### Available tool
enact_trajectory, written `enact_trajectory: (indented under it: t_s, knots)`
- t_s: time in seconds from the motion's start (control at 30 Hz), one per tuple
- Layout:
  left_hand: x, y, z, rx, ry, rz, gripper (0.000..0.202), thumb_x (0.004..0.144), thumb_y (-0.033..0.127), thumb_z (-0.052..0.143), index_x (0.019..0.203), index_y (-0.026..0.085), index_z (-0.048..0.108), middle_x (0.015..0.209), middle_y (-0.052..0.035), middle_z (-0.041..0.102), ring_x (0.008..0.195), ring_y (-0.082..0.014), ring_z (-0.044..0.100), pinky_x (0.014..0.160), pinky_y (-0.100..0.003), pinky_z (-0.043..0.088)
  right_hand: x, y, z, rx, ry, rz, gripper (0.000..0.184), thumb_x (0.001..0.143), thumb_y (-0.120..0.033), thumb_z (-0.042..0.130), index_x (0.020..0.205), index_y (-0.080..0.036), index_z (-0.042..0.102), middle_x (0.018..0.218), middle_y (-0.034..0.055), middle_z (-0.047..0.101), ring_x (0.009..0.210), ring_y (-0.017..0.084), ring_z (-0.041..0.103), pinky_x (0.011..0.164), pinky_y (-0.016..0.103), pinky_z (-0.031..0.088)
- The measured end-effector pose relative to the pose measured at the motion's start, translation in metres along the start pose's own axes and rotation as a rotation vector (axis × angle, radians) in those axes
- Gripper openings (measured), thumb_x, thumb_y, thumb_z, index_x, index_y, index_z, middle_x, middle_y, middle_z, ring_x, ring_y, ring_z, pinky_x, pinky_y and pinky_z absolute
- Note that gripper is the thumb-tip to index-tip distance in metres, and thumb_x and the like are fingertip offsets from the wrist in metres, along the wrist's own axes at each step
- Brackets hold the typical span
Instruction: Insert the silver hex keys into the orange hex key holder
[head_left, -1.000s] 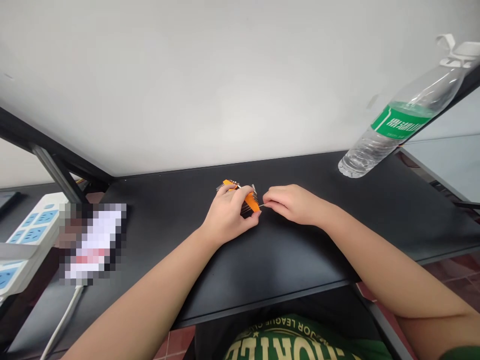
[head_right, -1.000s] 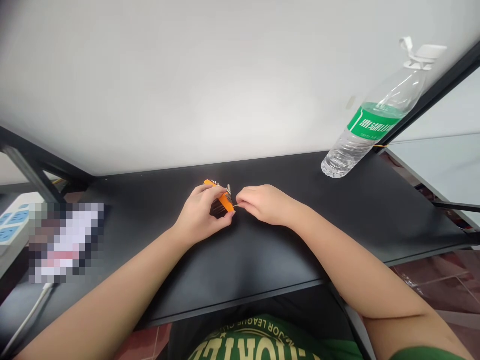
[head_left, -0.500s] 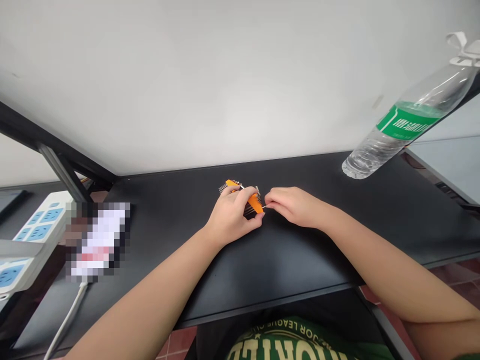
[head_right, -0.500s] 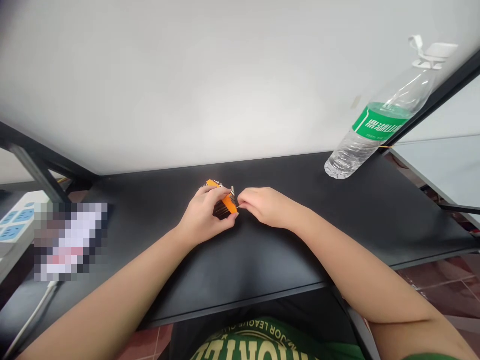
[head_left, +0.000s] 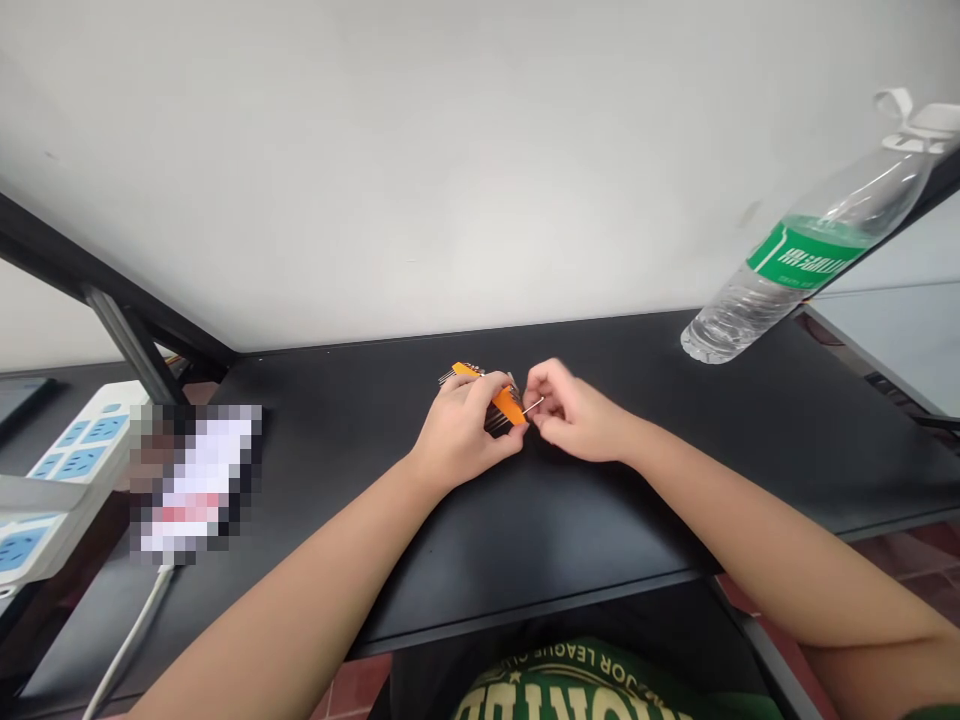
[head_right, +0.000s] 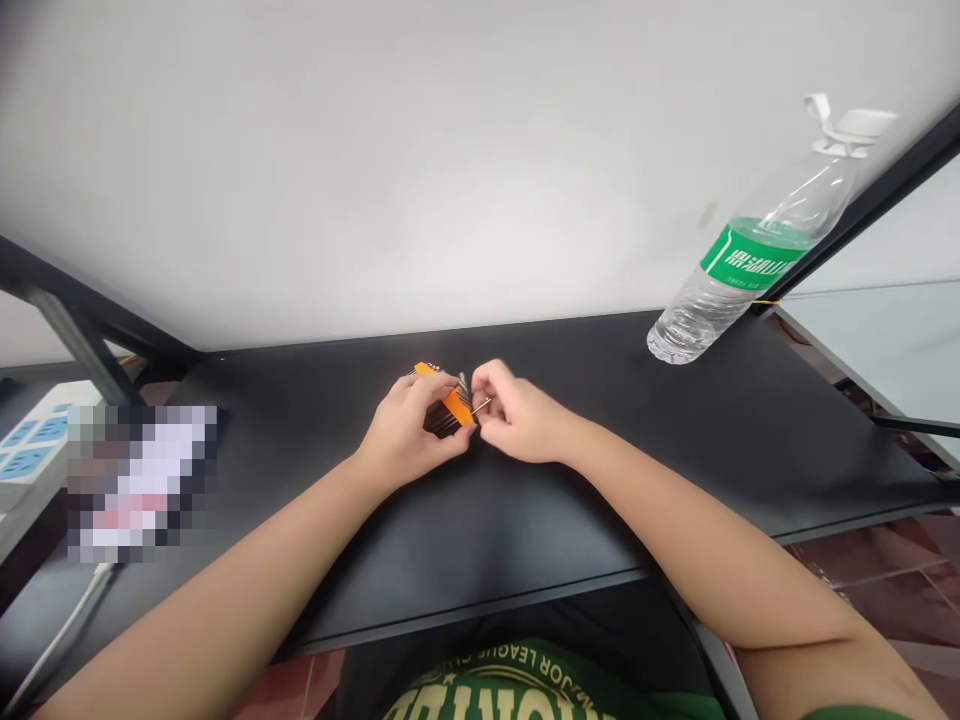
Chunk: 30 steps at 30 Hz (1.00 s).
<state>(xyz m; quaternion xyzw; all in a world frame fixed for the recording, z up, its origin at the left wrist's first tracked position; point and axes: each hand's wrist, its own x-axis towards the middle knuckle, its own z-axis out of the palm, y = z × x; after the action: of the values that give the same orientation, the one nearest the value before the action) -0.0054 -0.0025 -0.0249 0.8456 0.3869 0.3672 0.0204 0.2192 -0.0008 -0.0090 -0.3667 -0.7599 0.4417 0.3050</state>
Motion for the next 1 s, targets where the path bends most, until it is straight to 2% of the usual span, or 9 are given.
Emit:
enact_trajectory:
  t_s: [0.07, 0.13, 0.3, 0.43, 0.57, 0.63, 0.7, 0.83, 1.0]
  knots:
    - [0.0, -0.001, -0.001, 0.001, 0.013, -0.029, 0.05, 0.079, 0.03, 0.075, 0.123, 0.025, 0.052, 0.102, -0.0026, 0.078, 0.096, -0.024, 0.074, 0.092, -0.041, 0.055, -0.001, 0.003, -0.008, 0.087, 0.086, 0.012, 0.022, 0.092, -0.019, 0.06, 0.108, -0.024, 0.047, 0.097, 0.0001, 0.063, 0.066, 0.012, 0.062, 0.058, 0.026, 0.048]
    - [0.0, -0.001, -0.001, 0.006, 0.019, -0.062, 0.05, 0.079, 0.031, 0.076, 0.123, 0.025, 0.052, 0.104, -0.0026, 0.078, 0.097, -0.0237, 0.074, 0.092, -0.041, 0.055, -0.002, 0.004, -0.014, 0.108, 0.119, 0.025, 0.008, 0.095, -0.025, 0.06, 0.099, -0.022, 0.054, 0.088, 0.0007, 0.065, 0.059, 0.012, 0.061, 0.056, 0.027, 0.049]
    - [0.0, 0.001, -0.001, -0.001, 0.004, -0.084, 0.05, 0.078, 0.029, 0.076, 0.122, 0.026, 0.053, 0.102, -0.0018, 0.078, 0.099, -0.0241, 0.074, 0.093, -0.041, 0.055, -0.003, 0.0, -0.016, -0.026, 0.069, -0.027, 0.009, 0.096, -0.027, 0.062, 0.09, -0.02, 0.063, 0.067, -0.0017, 0.064, 0.056, 0.013, 0.061, 0.056, 0.026, 0.048]
    - [0.001, 0.003, -0.001, -0.019, -0.006, -0.075, 0.05, 0.078, 0.029, 0.076, 0.122, 0.026, 0.053, 0.102, -0.0024, 0.078, 0.1, -0.0243, 0.074, 0.093, -0.041, 0.056, -0.003, 0.003, -0.012, -0.046, 0.125, -0.101, 0.009, 0.095, -0.027, 0.064, 0.091, -0.021, 0.059, 0.075, -0.0009, 0.067, 0.059, 0.012, 0.061, 0.057, 0.026, 0.049]
    - [0.0, 0.002, 0.0, -0.026, -0.001, -0.04, 0.05, 0.079, 0.03, 0.075, 0.124, 0.025, 0.052, 0.103, -0.003, 0.077, 0.1, -0.0238, 0.073, 0.094, -0.042, 0.056, -0.003, 0.005, -0.016, 0.023, 0.133, -0.056, 0.009, 0.096, -0.028, 0.065, 0.1, -0.022, 0.06, 0.082, -0.0003, 0.07, 0.057, 0.013, 0.064, 0.056, 0.026, 0.051]
    - [0.0, 0.002, 0.0, -0.019, -0.006, -0.051, 0.051, 0.079, 0.03, 0.076, 0.124, 0.026, 0.052, 0.102, -0.0028, 0.077, 0.1, -0.0245, 0.073, 0.094, -0.042, 0.056, -0.002, 0.003, -0.017, -0.052, 0.124, -0.066, 0.006, 0.097, -0.026, 0.062, 0.094, -0.021, 0.063, 0.078, -0.0011, 0.07, 0.055, 0.012, 0.063, 0.057, 0.026, 0.05]
    - [-0.001, 0.001, 0.0, -0.01, -0.006, -0.057, 0.052, 0.078, 0.031, 0.077, 0.124, 0.026, 0.052, 0.101, -0.0027, 0.078, 0.099, -0.0251, 0.073, 0.094, -0.043, 0.055, -0.002, 0.0, -0.016, -0.157, 0.115, -0.107, 0.012, 0.099, -0.023, 0.058, 0.09, -0.021, 0.066, 0.078, -0.0011, 0.07, 0.057, 0.011, 0.063, 0.061, 0.026, 0.049]
    - [-0.001, 0.0, 0.001, -0.003, 0.001, -0.011, 0.054, 0.078, 0.033, 0.077, 0.125, 0.026, 0.051, 0.098, -0.0022, 0.078, 0.097, -0.0257, 0.074, 0.094, -0.044, 0.054, -0.001, -0.003, -0.009, -0.342, 0.039, -0.19, 0.02, 0.101, -0.02, 0.052, 0.092, -0.021, 0.069, 0.084, 0.001, 0.073, 0.067, 0.013, 0.064, 0.07, 0.028, 0.048]
    - [0.001, 0.001, 0.003, 0.033, 0.008, 0.037, 0.052, 0.08, 0.031, 0.074, 0.125, 0.025, 0.049, 0.096, -0.0019, 0.079, 0.09, -0.0245, 0.075, 0.099, -0.045, 0.051, 0.001, 0.0, 0.002, -0.427, 0.054, -0.172, 0.019, 0.1, -0.023, 0.055, 0.084, -0.02, 0.064, 0.075, 0.0005, 0.069, 0.063, 0.013, 0.056, 0.065, 0.027, 0.041]
